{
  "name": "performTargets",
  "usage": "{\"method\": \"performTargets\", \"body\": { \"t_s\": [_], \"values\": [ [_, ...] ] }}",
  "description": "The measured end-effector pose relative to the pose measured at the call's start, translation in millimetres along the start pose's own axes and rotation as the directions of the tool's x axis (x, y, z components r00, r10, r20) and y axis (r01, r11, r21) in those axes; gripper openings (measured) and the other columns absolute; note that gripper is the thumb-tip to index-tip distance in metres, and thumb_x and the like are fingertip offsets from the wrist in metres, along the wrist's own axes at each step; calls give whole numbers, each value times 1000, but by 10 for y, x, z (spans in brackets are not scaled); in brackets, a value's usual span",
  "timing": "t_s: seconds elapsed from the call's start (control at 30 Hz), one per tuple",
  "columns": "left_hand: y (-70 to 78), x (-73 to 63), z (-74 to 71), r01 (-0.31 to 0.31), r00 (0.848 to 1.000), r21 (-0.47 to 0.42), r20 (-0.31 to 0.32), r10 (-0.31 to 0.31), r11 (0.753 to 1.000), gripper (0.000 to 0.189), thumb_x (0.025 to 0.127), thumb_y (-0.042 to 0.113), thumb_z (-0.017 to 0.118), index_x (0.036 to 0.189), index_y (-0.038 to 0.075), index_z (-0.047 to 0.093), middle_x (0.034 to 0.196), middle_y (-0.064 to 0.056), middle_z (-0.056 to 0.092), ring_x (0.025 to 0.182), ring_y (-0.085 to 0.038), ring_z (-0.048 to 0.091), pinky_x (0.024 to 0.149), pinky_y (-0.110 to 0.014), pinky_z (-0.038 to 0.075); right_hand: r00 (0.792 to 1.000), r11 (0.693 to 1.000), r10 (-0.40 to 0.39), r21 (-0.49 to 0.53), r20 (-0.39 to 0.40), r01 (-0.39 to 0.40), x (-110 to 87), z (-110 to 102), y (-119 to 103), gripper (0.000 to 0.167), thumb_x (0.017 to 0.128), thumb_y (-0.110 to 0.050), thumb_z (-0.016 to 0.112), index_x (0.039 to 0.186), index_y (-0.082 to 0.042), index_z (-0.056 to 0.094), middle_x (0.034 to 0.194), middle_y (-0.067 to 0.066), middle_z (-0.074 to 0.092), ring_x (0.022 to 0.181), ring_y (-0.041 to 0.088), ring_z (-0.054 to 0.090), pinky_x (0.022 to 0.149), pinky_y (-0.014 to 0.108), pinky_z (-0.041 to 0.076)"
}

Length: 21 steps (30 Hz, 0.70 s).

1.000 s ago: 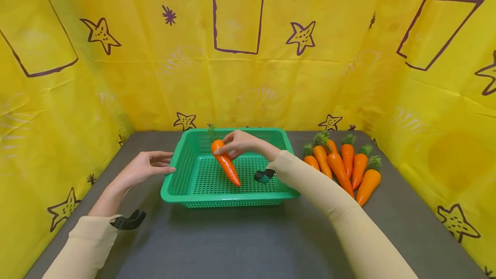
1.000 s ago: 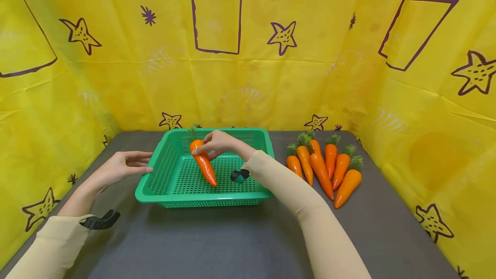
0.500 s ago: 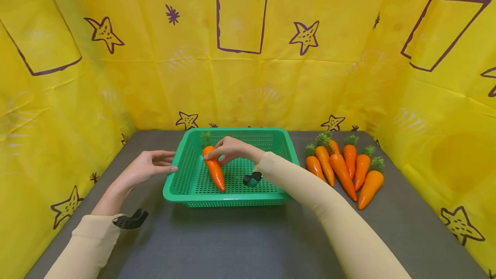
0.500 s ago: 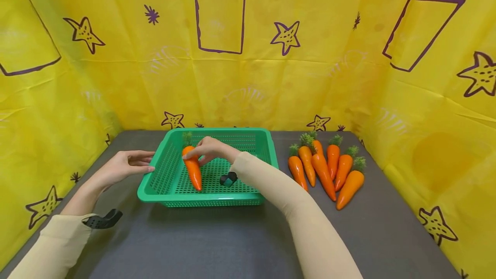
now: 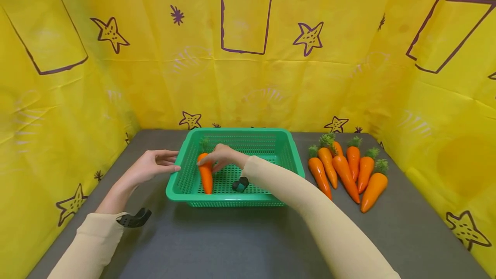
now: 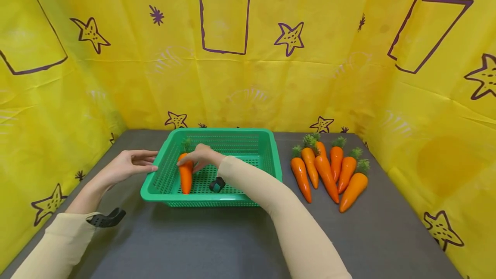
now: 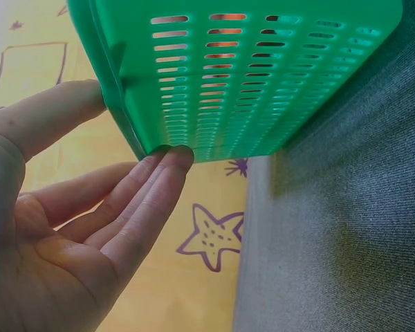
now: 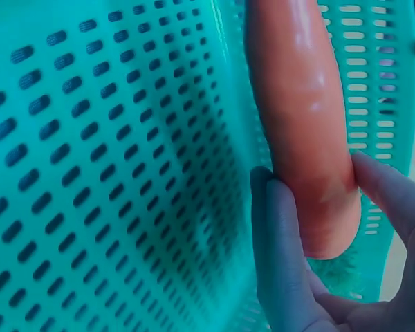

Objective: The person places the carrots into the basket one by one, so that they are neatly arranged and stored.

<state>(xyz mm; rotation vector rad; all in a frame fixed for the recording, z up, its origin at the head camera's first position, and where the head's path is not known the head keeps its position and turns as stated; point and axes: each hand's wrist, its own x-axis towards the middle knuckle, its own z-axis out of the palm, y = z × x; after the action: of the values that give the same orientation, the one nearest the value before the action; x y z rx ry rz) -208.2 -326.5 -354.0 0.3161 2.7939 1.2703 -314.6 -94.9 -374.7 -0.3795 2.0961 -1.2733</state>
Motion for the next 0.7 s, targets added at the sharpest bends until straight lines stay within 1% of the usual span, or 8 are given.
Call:
{"method": "performTargets", "body": {
  "t_s": [0.13, 0.27, 0.37, 0.47, 0.53, 0.6, 0.7],
  "values": [
    [6, -2, 4, 4, 1000, -3, 3, -4, 1000, 66, 84, 35, 72, 136, 1, 49, 124, -21, 61, 110, -33, 61, 89, -47, 52, 1000, 1000, 17, 24, -22, -17, 23, 70, 2, 60, 76, -22, 80, 117, 7, 48, 107, 17, 55, 80, 23, 67, 77, 39, 57],
    [0, 5, 9, -1, 1000, -3, 3, 1, 1000, 66, 84, 34, 72, 136, 0, 49, 123, -21, 62, 109, -33, 62, 88, -47, 52, 999, 998, 38, 44, -1, -38, 72, 98, 27, 63, 78, -20, 79, 122, 9, 44, 107, 20, 57, 83, 25, 68, 79, 39, 57],
    [-6, 9, 15, -6, 1000, 3, 1, 6, 1000, 65, 84, 34, 72, 135, 0, 50, 122, -21, 63, 109, -33, 62, 88, -46, 53, 998, 995, 56, 79, 21, -57, 97, 98, 52, 65, 81, -12, 75, 129, 12, 38, 103, 23, 59, 84, 29, 68, 80, 39, 57],
    [-12, 8, 17, -8, 1000, 9, -2, 8, 1000, 65, 84, 34, 72, 135, 0, 50, 122, -21, 63, 108, -33, 63, 87, -45, 53, 997, 988, 69, 135, 22, -71, 100, 89, 65, 75, 82, -4, 73, 138, 10, 26, 100, 26, 58, 84, 33, 68, 80, 40, 57],
    [-16, 8, 17, -7, 1000, 13, -5, 7, 1000, 65, 84, 34, 73, 134, 0, 51, 121, -21, 63, 108, -33, 63, 87, -45, 53, 997, 984, 75, 162, 18, -77, 90, 84, 64, 78, 82, 0, 71, 141, 8, 21, 100, 27, 58, 85, 35, 68, 78, 40, 57],
    [-16, 8, 16, -7, 1000, 14, -8, 7, 1000, 65, 84, 34, 73, 134, -1, 51, 121, -21, 63, 108, -33, 63, 87, -44, 53, 997, 981, 80, 176, 19, -82, 75, 74, 57, 77, 82, 2, 70, 141, 8, 21, 101, 29, 58, 87, 36, 67, 78, 40, 57],
    [-17, 12, 16, -7, 1000, 10, -10, 7, 1000, 65, 84, 34, 73, 134, -1, 51, 120, -21, 63, 107, -32, 63, 87, -44, 54, 996, 980, 86, 179, 30, -90, 52, 48, 46, 77, 84, 2, 68, 142, 8, 18, 110, 31, 56, 92, 38, 67, 80, 41, 57]
  ]
}}
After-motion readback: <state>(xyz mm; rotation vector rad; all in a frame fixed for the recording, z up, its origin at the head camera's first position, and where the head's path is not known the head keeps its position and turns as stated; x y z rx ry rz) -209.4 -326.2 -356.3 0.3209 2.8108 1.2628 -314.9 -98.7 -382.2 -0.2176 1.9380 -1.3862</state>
